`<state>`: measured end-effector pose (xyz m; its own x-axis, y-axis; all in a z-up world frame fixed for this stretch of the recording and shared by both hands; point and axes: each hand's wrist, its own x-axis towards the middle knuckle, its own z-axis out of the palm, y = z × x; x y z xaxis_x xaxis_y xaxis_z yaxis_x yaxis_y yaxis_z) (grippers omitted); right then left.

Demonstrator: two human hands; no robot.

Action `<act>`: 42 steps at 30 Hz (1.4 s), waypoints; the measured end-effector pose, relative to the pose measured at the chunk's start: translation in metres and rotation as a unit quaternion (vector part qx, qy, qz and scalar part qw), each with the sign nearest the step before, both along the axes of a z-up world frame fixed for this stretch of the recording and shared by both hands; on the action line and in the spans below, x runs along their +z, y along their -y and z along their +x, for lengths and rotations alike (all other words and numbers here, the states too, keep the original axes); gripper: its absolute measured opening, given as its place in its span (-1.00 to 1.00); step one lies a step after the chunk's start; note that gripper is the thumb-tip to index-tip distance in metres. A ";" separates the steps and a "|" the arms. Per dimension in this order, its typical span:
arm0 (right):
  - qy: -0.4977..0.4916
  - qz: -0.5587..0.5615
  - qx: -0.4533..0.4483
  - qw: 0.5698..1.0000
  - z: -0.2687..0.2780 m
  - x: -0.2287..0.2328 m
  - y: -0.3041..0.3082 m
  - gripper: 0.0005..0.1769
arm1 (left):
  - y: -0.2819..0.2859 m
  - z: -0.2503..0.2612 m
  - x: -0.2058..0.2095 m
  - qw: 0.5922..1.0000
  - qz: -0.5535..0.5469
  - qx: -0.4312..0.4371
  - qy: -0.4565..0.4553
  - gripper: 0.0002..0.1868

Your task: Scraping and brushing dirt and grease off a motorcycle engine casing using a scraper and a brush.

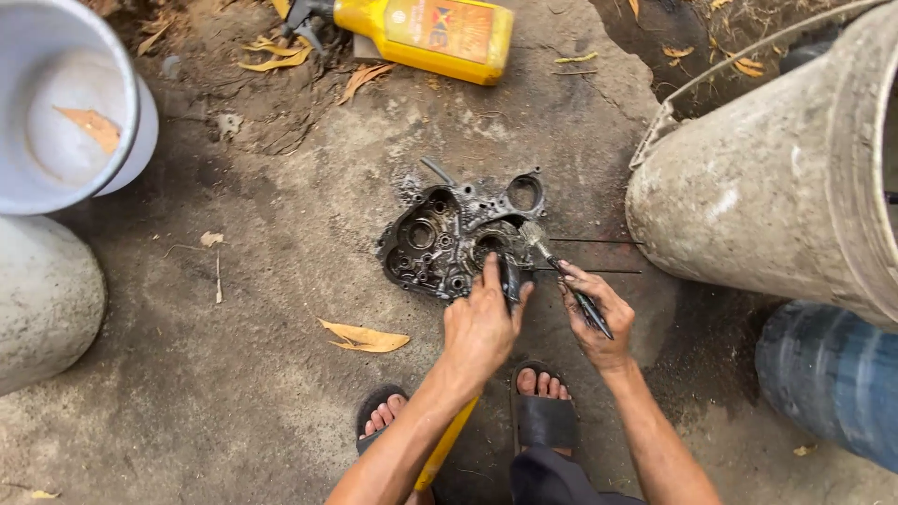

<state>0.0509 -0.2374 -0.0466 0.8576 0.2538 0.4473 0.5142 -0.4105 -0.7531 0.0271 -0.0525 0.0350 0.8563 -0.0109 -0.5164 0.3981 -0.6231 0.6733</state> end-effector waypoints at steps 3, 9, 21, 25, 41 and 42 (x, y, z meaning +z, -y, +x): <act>-0.018 0.055 -0.069 0.996 -0.007 -0.009 0.007 -0.92 | 0.009 0.007 -0.021 0.994 0.091 -0.063 0.019 -0.22; -0.050 0.126 -0.081 0.987 -0.008 -0.012 0.012 -0.91 | 0.016 0.012 -0.082 0.945 0.275 -0.157 0.086 -0.38; -0.090 0.128 -0.076 0.985 -0.005 -0.013 0.016 -0.89 | 0.021 0.020 -0.087 0.918 0.325 -0.210 0.083 -0.41; -0.099 0.114 -0.052 0.987 -0.002 -0.011 0.013 -0.91 | 0.016 0.020 -0.081 0.929 0.308 -0.190 0.082 -0.30; 0.076 -0.289 0.244 0.923 0.027 -0.066 0.006 -0.59 | -0.122 -0.052 0.028 0.982 -0.006 0.177 0.070 -0.27; 0.076 -0.292 0.251 0.920 0.032 -0.065 0.001 -0.59 | -0.121 -0.054 0.030 0.981 -0.009 0.183 0.068 -0.27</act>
